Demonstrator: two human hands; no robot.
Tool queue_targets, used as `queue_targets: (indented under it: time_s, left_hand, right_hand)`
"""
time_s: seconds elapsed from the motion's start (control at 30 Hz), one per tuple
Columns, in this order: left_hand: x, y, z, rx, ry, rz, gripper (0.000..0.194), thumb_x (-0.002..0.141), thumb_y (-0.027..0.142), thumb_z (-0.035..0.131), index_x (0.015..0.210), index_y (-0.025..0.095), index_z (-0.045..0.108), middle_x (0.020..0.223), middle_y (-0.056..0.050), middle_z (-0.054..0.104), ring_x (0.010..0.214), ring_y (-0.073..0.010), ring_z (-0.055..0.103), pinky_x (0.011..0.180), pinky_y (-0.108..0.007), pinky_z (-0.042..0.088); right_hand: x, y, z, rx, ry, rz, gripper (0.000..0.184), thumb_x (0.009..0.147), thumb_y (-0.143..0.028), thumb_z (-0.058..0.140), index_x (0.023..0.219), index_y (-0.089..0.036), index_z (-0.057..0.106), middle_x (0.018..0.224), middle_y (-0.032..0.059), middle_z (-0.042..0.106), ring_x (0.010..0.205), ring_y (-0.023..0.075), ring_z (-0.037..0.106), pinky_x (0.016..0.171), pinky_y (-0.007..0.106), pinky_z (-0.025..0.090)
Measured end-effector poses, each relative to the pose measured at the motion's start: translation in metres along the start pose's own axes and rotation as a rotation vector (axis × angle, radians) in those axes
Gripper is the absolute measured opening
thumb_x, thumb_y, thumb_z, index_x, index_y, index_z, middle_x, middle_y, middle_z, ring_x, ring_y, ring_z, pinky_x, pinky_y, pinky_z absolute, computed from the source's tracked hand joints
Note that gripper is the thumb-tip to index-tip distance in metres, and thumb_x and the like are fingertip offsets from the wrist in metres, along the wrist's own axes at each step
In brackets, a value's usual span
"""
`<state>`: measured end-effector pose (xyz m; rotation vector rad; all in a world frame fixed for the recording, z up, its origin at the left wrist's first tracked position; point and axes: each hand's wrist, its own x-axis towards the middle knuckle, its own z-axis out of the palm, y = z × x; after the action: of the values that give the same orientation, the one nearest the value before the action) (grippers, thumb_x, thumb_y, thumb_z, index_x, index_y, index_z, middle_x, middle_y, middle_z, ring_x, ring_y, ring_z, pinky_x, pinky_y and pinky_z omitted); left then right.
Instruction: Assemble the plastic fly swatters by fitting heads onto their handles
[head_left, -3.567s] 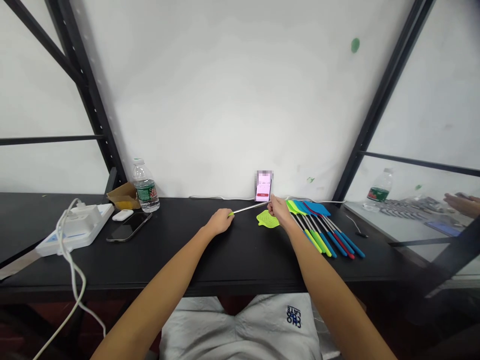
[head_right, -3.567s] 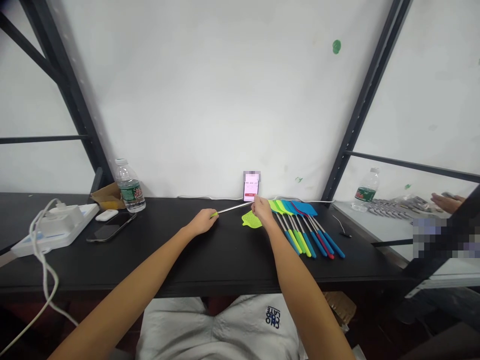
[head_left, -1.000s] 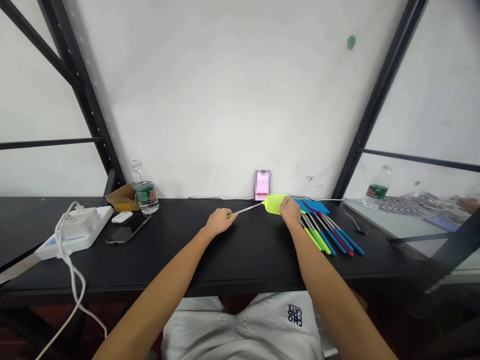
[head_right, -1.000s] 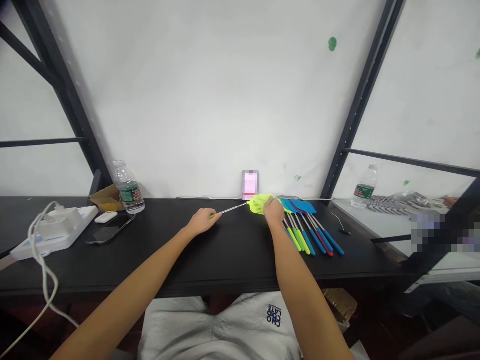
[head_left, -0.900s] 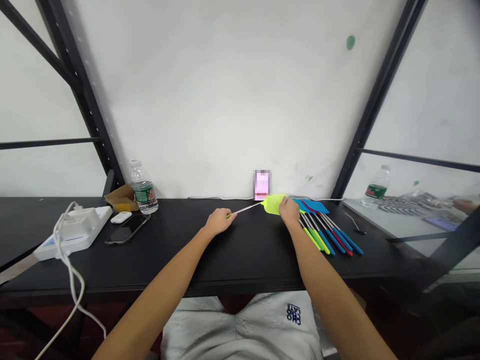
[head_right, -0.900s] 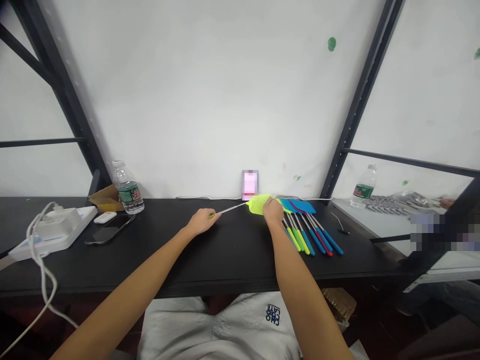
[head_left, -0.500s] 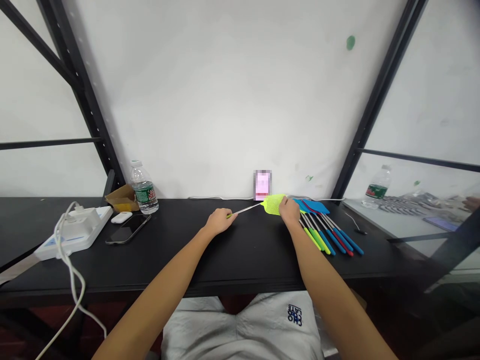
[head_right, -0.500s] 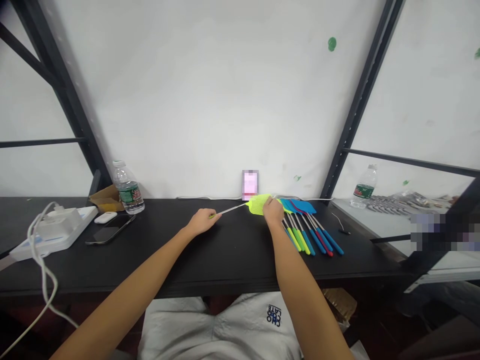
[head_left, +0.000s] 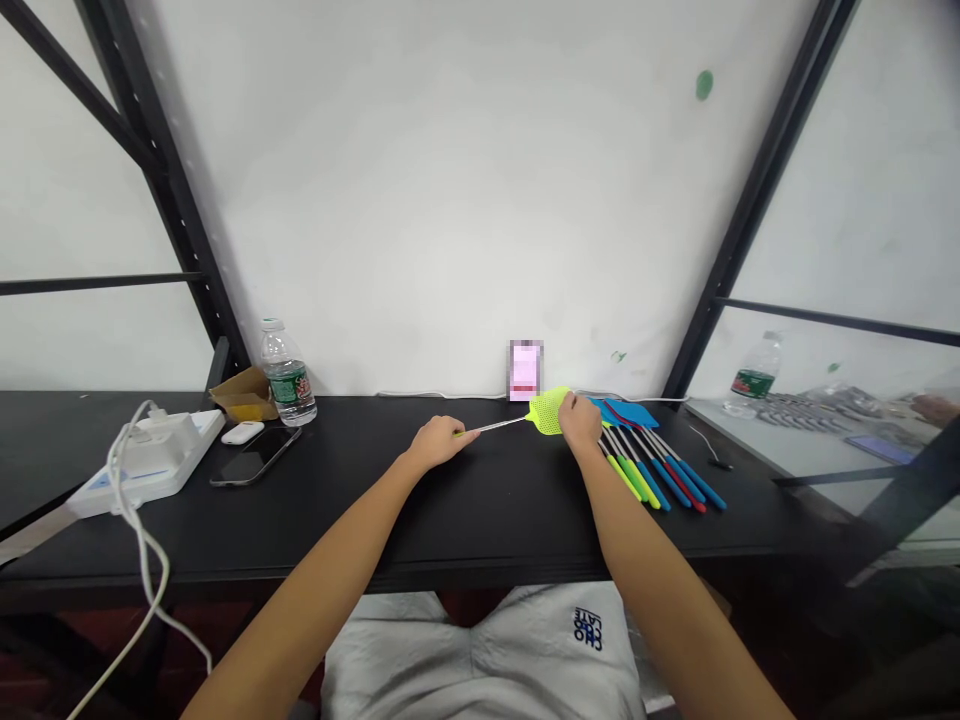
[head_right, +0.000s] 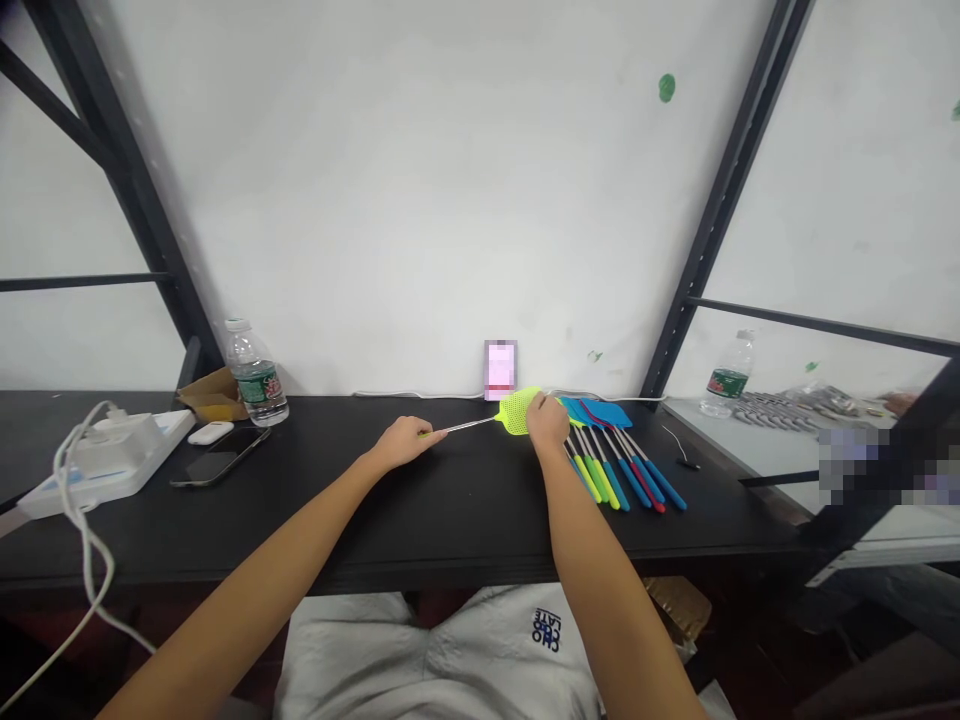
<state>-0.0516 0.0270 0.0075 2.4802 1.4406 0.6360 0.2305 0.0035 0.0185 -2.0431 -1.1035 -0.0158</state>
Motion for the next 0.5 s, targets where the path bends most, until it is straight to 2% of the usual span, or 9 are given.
queue_targets:
  time_s: [0.17, 0.5]
  left_hand:
    - [-0.001, 0.0013, -0.0009, 0.0, -0.011, -0.001, 0.057, 0.085, 0.069, 0.044, 0.06, 0.019, 0.06, 0.059, -0.001, 0.052, 0.057, -0.0133, 0.045, 0.055, -0.026, 0.026]
    - [-0.0017, -0.0008, -0.0031, -0.011, -0.01, 0.01, 0.059, 0.085, 0.07, 0.044, 0.059, 0.019, 0.06, 0.057, -0.001, 0.052, 0.056, -0.0134, 0.046, 0.053, -0.026, 0.027]
  right_hand:
    - [0.0004, 0.0012, 0.0027, -0.004, 0.001, 0.0, 0.05, 0.099, -0.036, 0.029, 0.103, -0.009, 0.071, 0.105, 0.0223, 0.069, 0.1, 0.031, 0.064, 0.083, 0.035, 0.046]
    - [0.0056, 0.0047, 0.0081, -0.06, -0.161, -0.002, 0.051, 0.098, -0.037, 0.032, 0.111, -0.005, 0.069, 0.112, 0.025, 0.066, 0.109, 0.0333, 0.062, 0.091, 0.038, 0.046]
